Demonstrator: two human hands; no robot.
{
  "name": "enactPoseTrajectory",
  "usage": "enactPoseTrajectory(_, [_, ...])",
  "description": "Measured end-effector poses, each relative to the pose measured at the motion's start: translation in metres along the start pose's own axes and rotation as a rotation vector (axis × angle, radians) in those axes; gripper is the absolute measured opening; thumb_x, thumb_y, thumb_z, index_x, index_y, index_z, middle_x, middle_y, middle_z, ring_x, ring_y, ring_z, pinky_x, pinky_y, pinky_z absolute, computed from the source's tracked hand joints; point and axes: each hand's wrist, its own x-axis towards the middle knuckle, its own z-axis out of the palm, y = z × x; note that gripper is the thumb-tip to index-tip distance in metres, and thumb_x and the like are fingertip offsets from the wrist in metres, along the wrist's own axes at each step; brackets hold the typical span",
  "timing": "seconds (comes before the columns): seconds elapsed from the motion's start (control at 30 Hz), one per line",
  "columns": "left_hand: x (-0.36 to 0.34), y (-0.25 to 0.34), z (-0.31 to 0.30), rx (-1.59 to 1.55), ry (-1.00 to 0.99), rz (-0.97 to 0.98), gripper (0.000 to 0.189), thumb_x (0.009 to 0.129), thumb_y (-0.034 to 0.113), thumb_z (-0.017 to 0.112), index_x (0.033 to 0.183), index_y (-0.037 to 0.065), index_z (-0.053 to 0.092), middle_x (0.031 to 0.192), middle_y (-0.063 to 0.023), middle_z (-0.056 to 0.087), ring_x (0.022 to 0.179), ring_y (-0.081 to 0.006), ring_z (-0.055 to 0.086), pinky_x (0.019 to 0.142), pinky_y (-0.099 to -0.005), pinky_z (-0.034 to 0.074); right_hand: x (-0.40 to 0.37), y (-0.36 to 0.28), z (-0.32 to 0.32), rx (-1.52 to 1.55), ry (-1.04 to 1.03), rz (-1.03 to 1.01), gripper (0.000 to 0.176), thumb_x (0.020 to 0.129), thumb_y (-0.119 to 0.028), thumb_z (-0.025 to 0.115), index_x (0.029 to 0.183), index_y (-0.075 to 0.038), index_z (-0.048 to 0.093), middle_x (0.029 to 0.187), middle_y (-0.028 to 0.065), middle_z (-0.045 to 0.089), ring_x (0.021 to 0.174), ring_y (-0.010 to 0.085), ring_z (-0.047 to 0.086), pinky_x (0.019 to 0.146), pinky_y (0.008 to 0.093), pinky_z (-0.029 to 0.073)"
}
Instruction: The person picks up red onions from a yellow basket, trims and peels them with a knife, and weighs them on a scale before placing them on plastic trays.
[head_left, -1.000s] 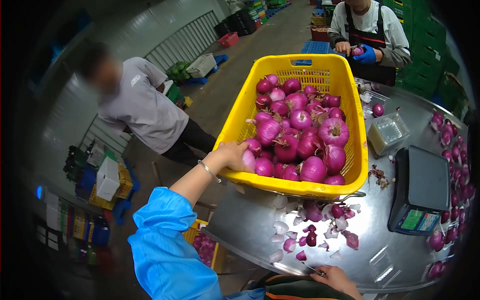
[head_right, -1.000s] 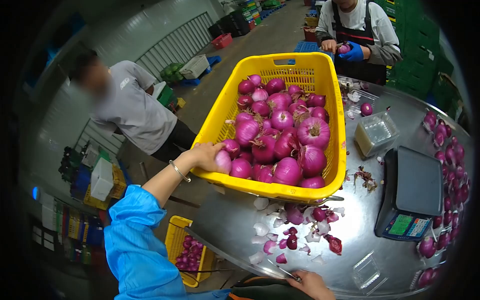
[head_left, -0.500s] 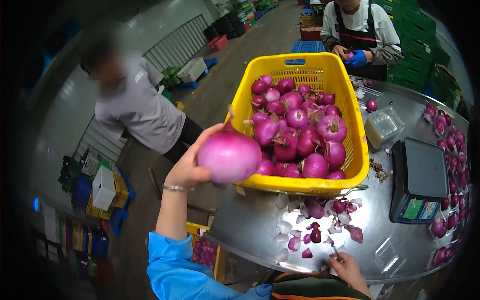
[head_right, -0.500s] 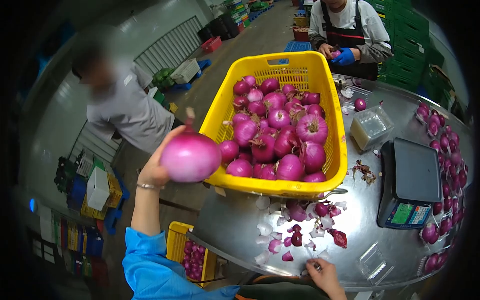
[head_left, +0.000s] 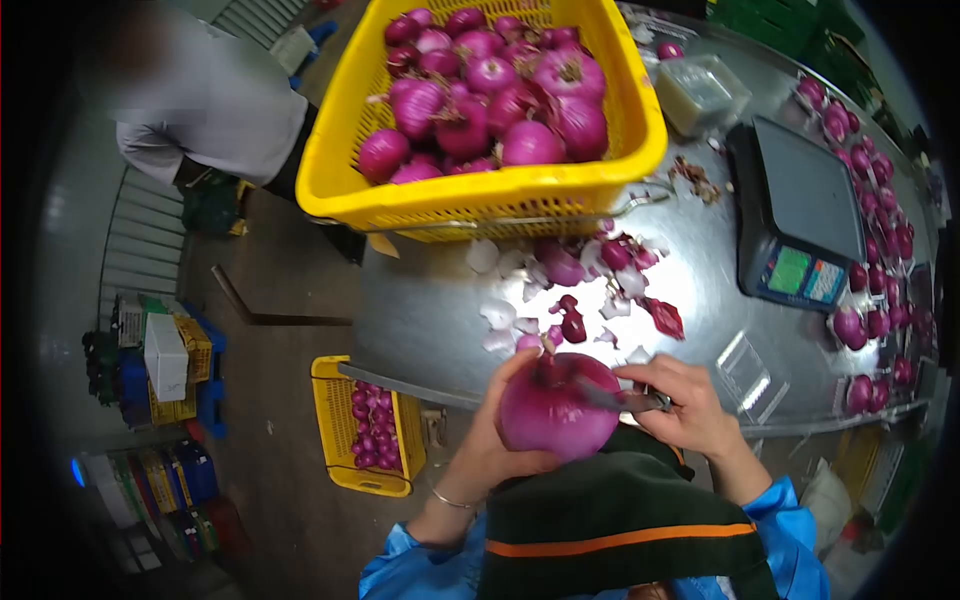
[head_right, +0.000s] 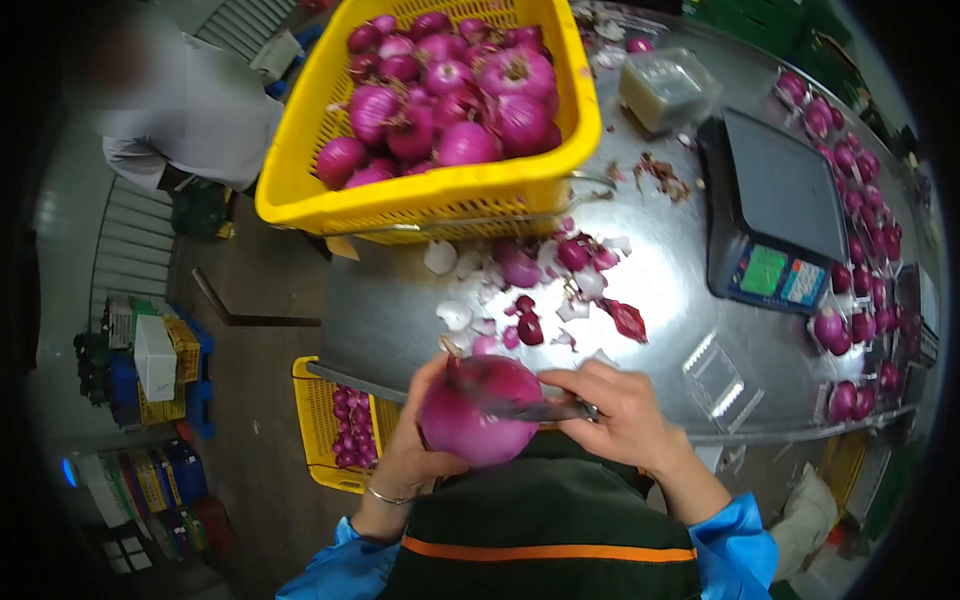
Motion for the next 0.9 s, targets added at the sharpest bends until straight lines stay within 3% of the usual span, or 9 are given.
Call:
enactPoseTrajectory(0.17, [0.000, 0.002, 0.009, 0.661, 0.022, 0.093, 0.109, 0.056, 0.014, 0.088, 0.139, 0.004, 0.019, 0.130, -0.0147, 0.042, 0.121, -0.0238, 0.044, 0.101, -0.0373, 0.038, 0.013, -0.025, -0.022, -0.408, -0.149, -0.065, 0.062, 0.059, -0.004, 0.070, 0.119, -0.009, 0.056, 0.095, 0.0060, 0.055, 0.066, 0.0224, 0.061, 0.055, 0.0334, 0.049])
enactPoseTrajectory(0.43, [-0.008, 0.010, 0.008, 0.781, 0.008, 0.062, 0.104, 0.052, 0.019, 0.089, 0.135, 0.004, 0.028, 0.130, -0.0159, 0.041, 0.120, -0.0267, 0.046, 0.100, -0.0382, 0.038, -0.012, 0.008, -0.031, -0.617, -0.096, 0.016, 0.060, 0.061, -0.004, 0.067, 0.119, -0.009, 0.056, 0.097, 0.0065, 0.055, 0.066, 0.0234, 0.060, 0.056, 0.0342, 0.049])
enactPoseTrajectory(0.5, [-0.010, 0.008, -0.001, 1.018, 0.041, 0.227, 0.102, 0.052, 0.019, 0.089, 0.134, 0.005, 0.031, 0.132, -0.0184, 0.038, 0.123, -0.0317, 0.042, 0.102, -0.0408, 0.036, -0.021, 0.013, -0.017, -0.433, 0.005, -0.042, 0.054, 0.068, -0.003, 0.066, 0.121, -0.006, 0.055, 0.099, 0.0054, 0.058, 0.062, 0.0182, 0.059, 0.055, 0.0316, 0.048])
enactPoseTrajectory(0.57, [-0.002, 0.010, 0.006, 1.106, 0.001, 0.391, 0.096, 0.055, 0.017, 0.087, 0.134, 0.008, 0.032, 0.135, -0.0209, 0.035, 0.128, -0.0358, 0.036, 0.104, -0.0433, 0.033, -0.013, 0.000, 0.008, 0.357, 0.233, 0.271, 0.040, 0.085, -0.011, 0.057, 0.123, -0.001, 0.053, 0.099, 0.0049, 0.062, 0.056, 0.0115, 0.055, 0.050, 0.0272, 0.046])
enactPoseTrajectory(0.63, [0.004, 0.009, 0.009, 1.203, -0.143, 0.735, 0.103, 0.053, 0.012, 0.088, 0.136, 0.009, 0.028, 0.138, -0.0200, 0.032, 0.128, -0.0350, 0.037, 0.104, -0.0413, 0.035, 0.009, 0.009, 0.016, 1.267, -0.034, 0.682, 0.048, 0.096, -0.035, 0.043, 0.125, 0.003, 0.050, 0.088, 0.0072, 0.063, 0.049, 0.0073, 0.050, 0.042, 0.0208, 0.039])
enactPoseTrajectory(0.7, [0.009, 0.014, 0.009, 1.369, -0.104, 0.867, 0.109, 0.052, 0.011, 0.089, 0.140, 0.011, 0.024, 0.141, -0.0184, 0.031, 0.130, -0.0326, 0.035, 0.105, -0.0420, 0.034, 0.008, 0.016, 0.034, 1.361, 0.106, 0.873, 0.047, 0.094, -0.033, 0.048, 0.127, 0.001, 0.049, 0.091, 0.0105, 0.065, 0.049, 0.0074, 0.050, 0.044, 0.0210, 0.040])
enactPoseTrajectory(0.77, [0.008, 0.014, 0.003, 0.273, -0.030, 0.087, 0.102, 0.058, 0.014, 0.087, 0.141, 0.012, 0.027, 0.141, -0.0172, 0.031, 0.130, -0.0307, 0.036, 0.103, -0.0449, 0.037, 0.001, 0.015, 0.027, 1.163, 0.036, 0.664, 0.045, 0.092, -0.029, 0.053, 0.127, 0.000, 0.051, 0.096, 0.0114, 0.064, 0.050, 0.0078, 0.051, 0.047, 0.0213, 0.042])
enactPoseTrajectory(0.8, [0.007, 0.015, 0.000, -0.095, -0.104, -0.109, 0.110, 0.060, 0.016, 0.086, 0.145, 0.012, 0.016, 0.142, -0.0137, 0.032, 0.131, -0.0281, 0.036, 0.104, -0.0448, 0.037, 0.000, 0.013, 0.025, 0.977, -0.016, 0.479, 0.043, 0.091, -0.025, 0.057, 0.126, -0.001, 0.052, 0.101, 0.0122, 0.064, 0.052, 0.0082, 0.052, 0.050, 0.0217, 0.044])
enactPoseTrajectory(0.9, [-0.002, -0.011, -0.009, -0.181, 0.133, -0.161, 0.113, 0.060, 0.027, 0.087, 0.145, 0.009, 0.015, 0.142, -0.0128, 0.032, 0.131, -0.0279, 0.036, 0.106, -0.0441, 0.035, 0.003, -0.008, 0.024, 0.634, 0.018, 0.247, 0.039, 0.085, -0.011, 0.064, 0.122, -0.004, 0.057, 0.109, 0.0111, 0.063, 0.062, 0.0085, 0.057, 0.057, 0.0231, 0.047])
